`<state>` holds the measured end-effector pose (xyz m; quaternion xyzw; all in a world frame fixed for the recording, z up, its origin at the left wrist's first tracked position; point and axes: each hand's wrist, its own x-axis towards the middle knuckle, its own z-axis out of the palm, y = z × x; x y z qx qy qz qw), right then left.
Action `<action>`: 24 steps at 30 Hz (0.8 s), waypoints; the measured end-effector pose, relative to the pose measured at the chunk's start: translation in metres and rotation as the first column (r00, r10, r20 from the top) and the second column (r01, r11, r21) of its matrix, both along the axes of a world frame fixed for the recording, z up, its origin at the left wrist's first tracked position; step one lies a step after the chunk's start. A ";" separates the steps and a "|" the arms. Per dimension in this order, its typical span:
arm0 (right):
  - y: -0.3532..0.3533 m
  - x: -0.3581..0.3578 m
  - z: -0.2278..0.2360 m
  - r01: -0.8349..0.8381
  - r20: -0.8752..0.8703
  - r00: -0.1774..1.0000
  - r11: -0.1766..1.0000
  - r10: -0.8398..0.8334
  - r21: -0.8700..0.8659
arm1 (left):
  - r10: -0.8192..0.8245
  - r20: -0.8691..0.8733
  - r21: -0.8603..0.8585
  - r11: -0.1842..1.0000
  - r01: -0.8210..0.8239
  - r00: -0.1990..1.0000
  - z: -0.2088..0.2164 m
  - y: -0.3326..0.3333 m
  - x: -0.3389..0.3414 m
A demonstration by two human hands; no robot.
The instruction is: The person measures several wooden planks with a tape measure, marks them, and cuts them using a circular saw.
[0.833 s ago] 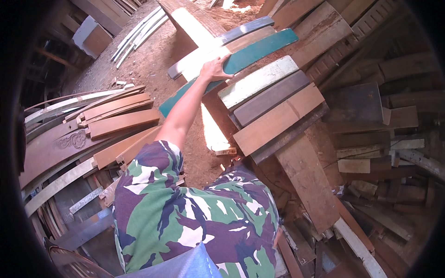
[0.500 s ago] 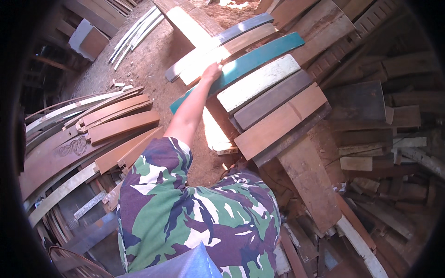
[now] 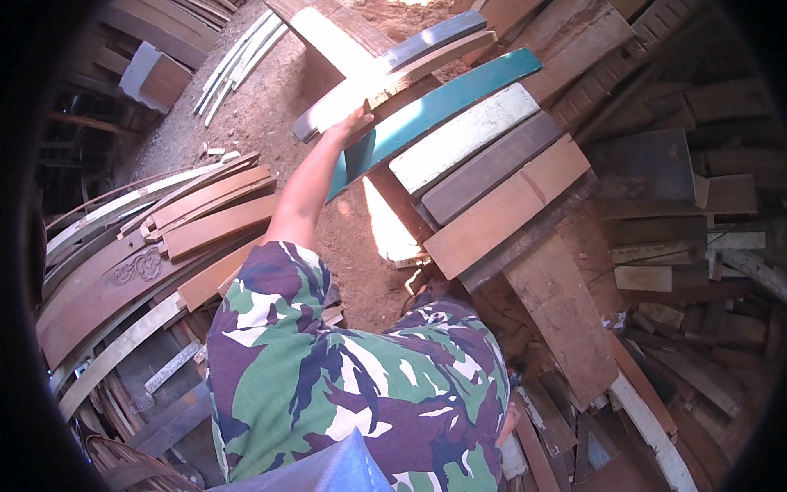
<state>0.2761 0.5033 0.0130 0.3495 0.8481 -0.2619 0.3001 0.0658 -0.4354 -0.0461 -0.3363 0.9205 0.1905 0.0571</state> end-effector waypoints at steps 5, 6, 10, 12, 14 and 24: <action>0.000 0.005 -0.003 0.009 0.002 1.000 1.000 -0.009 -0.015 | -0.011 -0.048 0.046 0.999 0.013 0.999 0.035 0.002 0.001; 0.000 0.004 -0.004 0.003 -0.001 1.000 1.000 -0.003 -0.018 | -0.002 -0.030 0.081 0.997 0.004 1.000 0.044 0.004 0.004; 0.003 0.012 -0.003 0.006 -0.007 1.000 1.000 -0.006 -0.023 | 0.009 -0.020 0.049 0.999 -0.008 1.000 0.110 0.056 0.008; 0.002 0.010 -0.005 -0.006 -0.004 1.000 0.999 0.006 -0.041 | 0.001 -0.226 0.014 1.000 0.002 0.974 0.121 0.069 0.037; 0.006 0.014 -0.004 -0.012 -0.005 1.000 0.999 0.012 -0.045 | 0.031 -0.368 0.092 0.996 0.003 0.929 0.133 0.096 0.057; 0.050 -0.006 -0.034 -0.086 -0.470 0.881 0.995 0.056 -0.041 | 0.077 -0.489 0.695 0.636 0.335 0.869 0.207 0.367 0.035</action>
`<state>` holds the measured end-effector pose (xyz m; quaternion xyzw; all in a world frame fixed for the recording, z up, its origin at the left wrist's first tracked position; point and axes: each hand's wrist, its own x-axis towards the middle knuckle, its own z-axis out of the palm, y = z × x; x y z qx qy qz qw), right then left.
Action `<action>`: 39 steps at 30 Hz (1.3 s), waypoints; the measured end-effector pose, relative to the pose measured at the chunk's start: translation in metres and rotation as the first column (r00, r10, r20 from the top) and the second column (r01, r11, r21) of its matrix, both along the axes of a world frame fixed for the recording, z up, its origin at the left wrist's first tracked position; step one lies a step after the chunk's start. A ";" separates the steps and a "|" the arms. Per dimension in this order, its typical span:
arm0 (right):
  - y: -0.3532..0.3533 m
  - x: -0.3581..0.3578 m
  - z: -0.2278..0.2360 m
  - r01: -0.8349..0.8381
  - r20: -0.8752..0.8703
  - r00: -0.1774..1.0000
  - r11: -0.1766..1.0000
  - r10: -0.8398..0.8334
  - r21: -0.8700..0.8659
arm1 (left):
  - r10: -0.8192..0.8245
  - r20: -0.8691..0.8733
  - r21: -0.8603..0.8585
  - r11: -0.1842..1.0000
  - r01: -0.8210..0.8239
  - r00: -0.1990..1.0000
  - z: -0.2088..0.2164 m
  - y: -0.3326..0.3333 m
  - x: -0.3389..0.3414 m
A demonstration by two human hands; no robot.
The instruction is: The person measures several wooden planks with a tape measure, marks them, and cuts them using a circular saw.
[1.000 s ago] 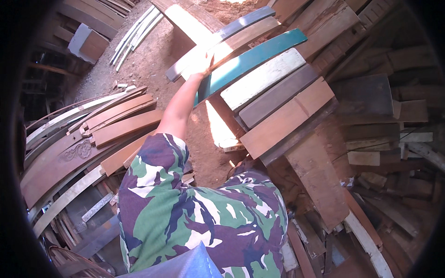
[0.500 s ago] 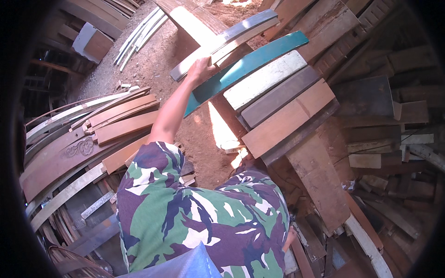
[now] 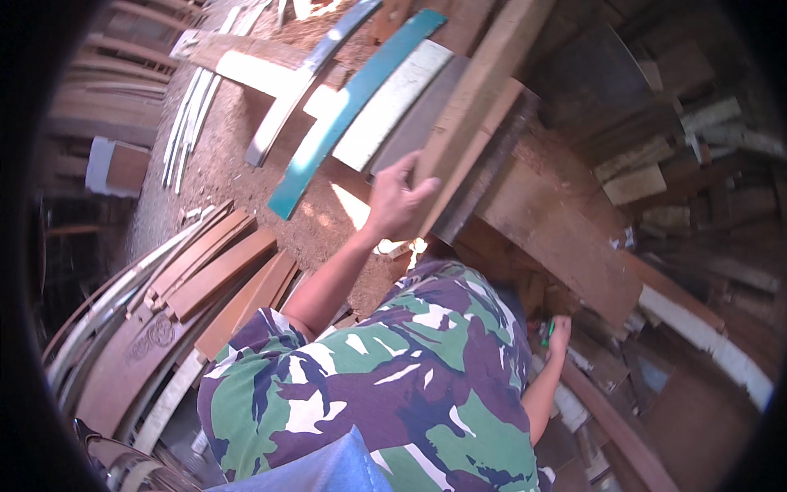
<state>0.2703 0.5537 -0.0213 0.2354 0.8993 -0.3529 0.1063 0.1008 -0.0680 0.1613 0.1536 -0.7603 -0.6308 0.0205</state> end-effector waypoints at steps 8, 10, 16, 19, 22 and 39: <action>-0.121 -0.058 0.093 0.167 0.063 0.986 0.945 -0.155 -0.280 | -0.251 0.047 -0.040 0.967 0.253 0.967 -0.054 0.181 0.011; -0.115 -0.047 0.097 0.151 0.081 0.988 0.955 -0.135 -0.255 | -0.297 0.100 -0.054 0.951 0.304 0.950 -0.076 0.219 0.022; -0.117 -0.038 0.105 -0.071 0.033 0.997 0.995 0.074 -0.064 | -0.223 0.057 -0.139 0.963 0.229 0.973 -0.153 0.291 0.079; -0.122 -0.040 0.112 -0.137 0.026 0.990 0.989 0.138 -0.058 | -0.298 0.105 -0.175 0.934 0.312 0.949 -0.146 0.300 0.081; -0.128 -0.049 0.113 -0.197 -0.022 0.980 0.975 0.196 -0.099 | -0.283 0.022 -0.334 0.902 0.274 0.959 -0.145 0.305 0.085; -0.130 -0.109 0.108 -0.377 -0.261 0.877 0.915 0.403 0.145 | -0.463 0.106 -0.049 0.881 0.470 0.880 -0.129 0.278 0.027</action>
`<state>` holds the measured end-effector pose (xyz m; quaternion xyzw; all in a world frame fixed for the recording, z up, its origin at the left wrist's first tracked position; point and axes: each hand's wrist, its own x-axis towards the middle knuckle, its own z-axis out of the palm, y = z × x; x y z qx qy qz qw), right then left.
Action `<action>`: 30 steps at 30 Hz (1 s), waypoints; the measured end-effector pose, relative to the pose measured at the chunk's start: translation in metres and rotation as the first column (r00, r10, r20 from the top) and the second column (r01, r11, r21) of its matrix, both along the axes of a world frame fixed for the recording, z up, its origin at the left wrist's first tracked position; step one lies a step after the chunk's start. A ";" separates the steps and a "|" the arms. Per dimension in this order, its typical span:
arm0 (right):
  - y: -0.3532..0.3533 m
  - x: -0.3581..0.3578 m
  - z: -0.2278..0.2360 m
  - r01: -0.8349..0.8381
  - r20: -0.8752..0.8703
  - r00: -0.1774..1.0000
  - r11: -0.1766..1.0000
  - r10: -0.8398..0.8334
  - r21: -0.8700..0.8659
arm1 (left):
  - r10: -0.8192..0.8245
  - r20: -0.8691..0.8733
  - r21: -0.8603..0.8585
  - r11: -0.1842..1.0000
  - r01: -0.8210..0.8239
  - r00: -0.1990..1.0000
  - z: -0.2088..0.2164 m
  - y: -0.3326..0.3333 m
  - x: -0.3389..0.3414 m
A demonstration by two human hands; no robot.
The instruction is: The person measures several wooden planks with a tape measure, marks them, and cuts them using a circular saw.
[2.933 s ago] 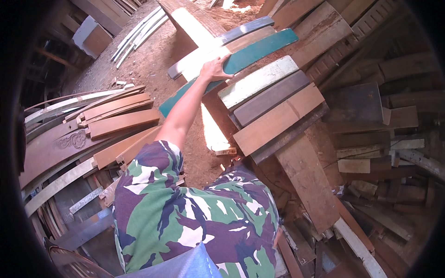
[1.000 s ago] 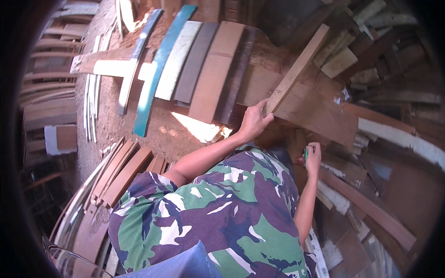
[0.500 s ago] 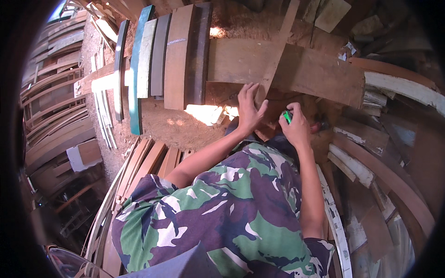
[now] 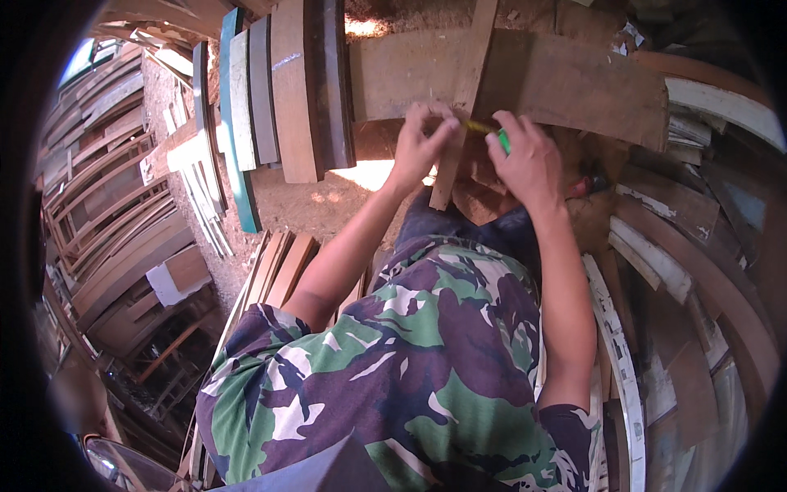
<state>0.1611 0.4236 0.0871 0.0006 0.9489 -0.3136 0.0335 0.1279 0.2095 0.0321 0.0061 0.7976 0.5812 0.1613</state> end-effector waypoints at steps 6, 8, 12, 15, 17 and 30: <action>0.026 -0.028 -0.017 0.110 0.053 0.991 0.963 -0.127 0.245 | 0.117 -0.126 -0.150 0.979 -0.135 0.985 -0.052 0.014 -0.031; 0.027 -0.031 -0.018 0.126 0.059 0.987 0.952 -0.147 0.279 | 0.056 -0.290 -0.183 0.977 -0.113 0.955 -0.039 0.024 -0.022; 0.036 -0.029 -0.024 0.139 0.023 0.988 0.950 -0.151 0.278 | -0.019 -0.231 -0.275 0.960 -0.046 0.973 -0.026 0.036 -0.002; 0.042 -0.030 -0.027 0.115 0.007 0.992 0.949 -0.123 0.292 | -0.013 -0.286 -0.271 0.960 -0.068 0.958 -0.036 0.037 0.003; 0.043 -0.028 -0.028 0.117 -0.001 0.993 0.948 -0.122 0.295 | 0.000 -0.295 -0.251 0.965 -0.078 0.955 -0.037 0.038 0.004; 0.044 -0.022 -0.040 0.118 -0.097 0.991 0.919 -0.088 0.376 | 0.034 -0.245 -0.230 0.969 -0.093 0.969 -0.030 0.039 0.001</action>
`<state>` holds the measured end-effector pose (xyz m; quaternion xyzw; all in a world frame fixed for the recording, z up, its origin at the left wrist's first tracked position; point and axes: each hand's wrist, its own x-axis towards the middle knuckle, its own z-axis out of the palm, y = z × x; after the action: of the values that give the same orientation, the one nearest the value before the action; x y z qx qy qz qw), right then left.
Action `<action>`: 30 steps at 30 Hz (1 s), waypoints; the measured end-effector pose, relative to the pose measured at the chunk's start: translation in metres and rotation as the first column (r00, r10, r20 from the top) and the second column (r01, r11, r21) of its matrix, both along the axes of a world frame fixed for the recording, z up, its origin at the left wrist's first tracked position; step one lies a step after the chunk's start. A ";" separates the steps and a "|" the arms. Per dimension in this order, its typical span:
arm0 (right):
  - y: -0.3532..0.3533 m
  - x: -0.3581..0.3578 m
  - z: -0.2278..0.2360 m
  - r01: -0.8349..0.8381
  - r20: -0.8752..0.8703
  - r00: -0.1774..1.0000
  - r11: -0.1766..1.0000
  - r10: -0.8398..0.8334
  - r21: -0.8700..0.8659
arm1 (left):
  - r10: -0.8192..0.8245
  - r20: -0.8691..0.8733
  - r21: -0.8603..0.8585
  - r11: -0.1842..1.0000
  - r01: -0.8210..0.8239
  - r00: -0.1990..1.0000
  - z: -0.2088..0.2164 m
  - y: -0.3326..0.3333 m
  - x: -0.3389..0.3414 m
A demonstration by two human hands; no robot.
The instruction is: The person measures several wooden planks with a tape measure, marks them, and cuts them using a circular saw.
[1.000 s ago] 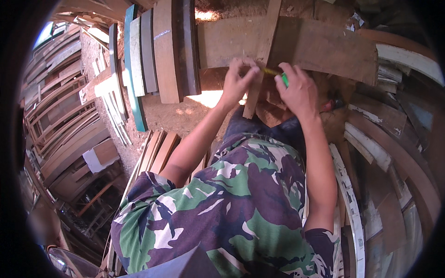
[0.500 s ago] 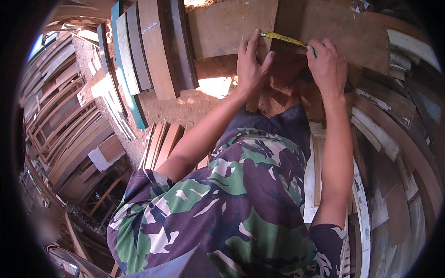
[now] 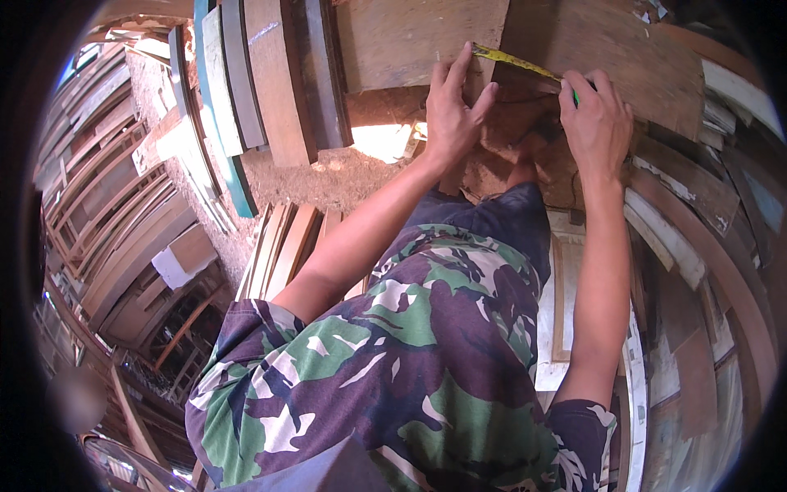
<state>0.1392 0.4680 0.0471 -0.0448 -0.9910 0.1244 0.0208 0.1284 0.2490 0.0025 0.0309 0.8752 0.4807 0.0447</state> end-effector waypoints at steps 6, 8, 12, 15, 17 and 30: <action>0.000 -0.001 0.002 -0.042 -0.035 0.999 0.999 0.042 0.009 | 0.005 0.006 -0.017 1.000 -0.005 1.000 0.002 0.000 0.000; -0.001 0.001 0.005 0.000 0.012 1.000 0.999 0.000 -0.036 | 0.015 0.015 -0.010 1.000 -0.014 1.000 0.003 0.001 0.001; -0.006 0.009 0.002 0.152 0.055 0.988 0.940 -0.142 -0.306 | 0.010 0.044 -0.008 1.000 -0.010 0.999 0.013 -0.007 -0.003; -0.017 0.015 0.015 0.295 0.158 0.955 0.874 -0.252 -0.387 | -0.019 0.075 -0.045 0.999 0.022 0.997 0.003 -0.036 -0.012; -0.021 0.022 0.023 0.295 0.165 0.955 0.863 -0.247 -0.411 | 0.002 -0.106 -0.335 0.941 -0.038 0.994 0.001 -0.049 -0.016; 0.003 0.077 0.003 0.508 0.390 0.861 0.521 -0.327 -0.685 | -0.180 0.054 -0.537 0.824 0.181 0.982 -0.009 -0.041 -0.014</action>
<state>0.2158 0.4706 0.0503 -0.3001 -0.7964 0.5195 -0.0764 0.1144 0.2080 -0.0070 0.0995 0.9681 0.2085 0.0974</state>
